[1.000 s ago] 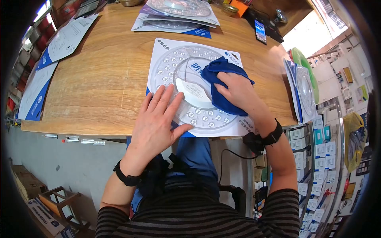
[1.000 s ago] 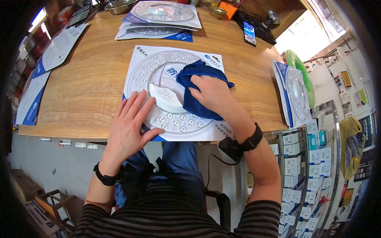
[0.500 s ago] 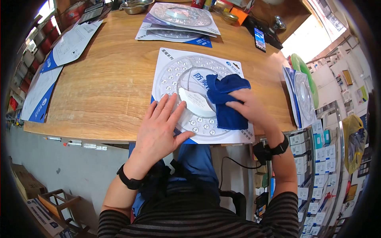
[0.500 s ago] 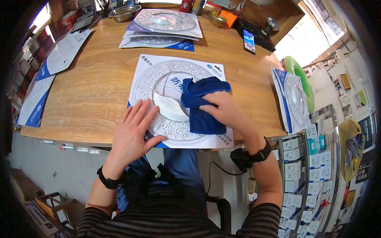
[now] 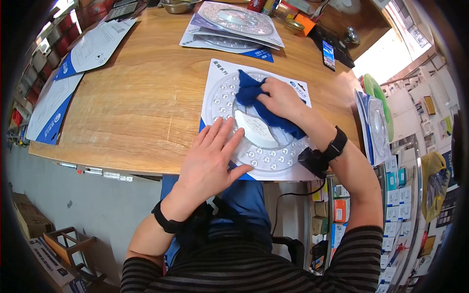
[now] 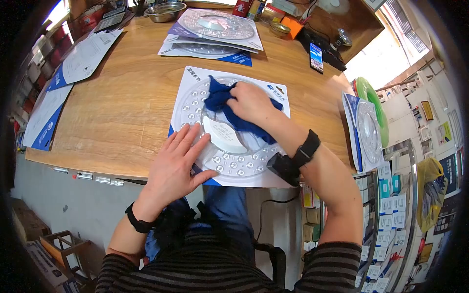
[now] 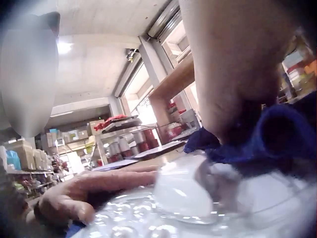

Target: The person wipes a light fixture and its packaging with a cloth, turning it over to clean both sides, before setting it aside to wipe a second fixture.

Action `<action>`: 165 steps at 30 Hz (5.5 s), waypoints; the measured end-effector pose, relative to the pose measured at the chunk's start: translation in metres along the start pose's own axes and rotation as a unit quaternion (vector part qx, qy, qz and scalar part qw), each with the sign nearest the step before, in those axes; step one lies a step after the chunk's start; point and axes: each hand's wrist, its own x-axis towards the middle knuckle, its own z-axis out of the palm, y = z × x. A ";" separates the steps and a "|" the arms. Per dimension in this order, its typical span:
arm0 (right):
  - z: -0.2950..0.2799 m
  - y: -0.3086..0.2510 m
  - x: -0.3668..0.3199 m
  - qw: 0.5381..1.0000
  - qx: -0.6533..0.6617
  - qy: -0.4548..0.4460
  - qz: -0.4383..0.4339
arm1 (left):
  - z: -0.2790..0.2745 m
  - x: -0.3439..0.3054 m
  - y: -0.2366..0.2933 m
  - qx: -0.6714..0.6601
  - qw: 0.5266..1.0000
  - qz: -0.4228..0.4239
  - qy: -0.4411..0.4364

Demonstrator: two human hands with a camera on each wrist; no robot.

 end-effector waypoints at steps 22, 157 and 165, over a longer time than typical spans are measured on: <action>-0.005 -0.022 -0.089 0.979 0.144 0.091 -0.116 | 0.003 0.002 0.001 -0.007 1.000 -0.007 0.005; 0.031 -0.024 -0.184 0.947 0.183 0.261 -0.039 | -0.034 0.041 -0.025 0.096 0.979 0.070 -0.165; 0.031 -0.026 -0.183 0.948 0.170 0.265 -0.037 | -0.022 0.030 -0.016 0.049 0.977 0.145 -0.149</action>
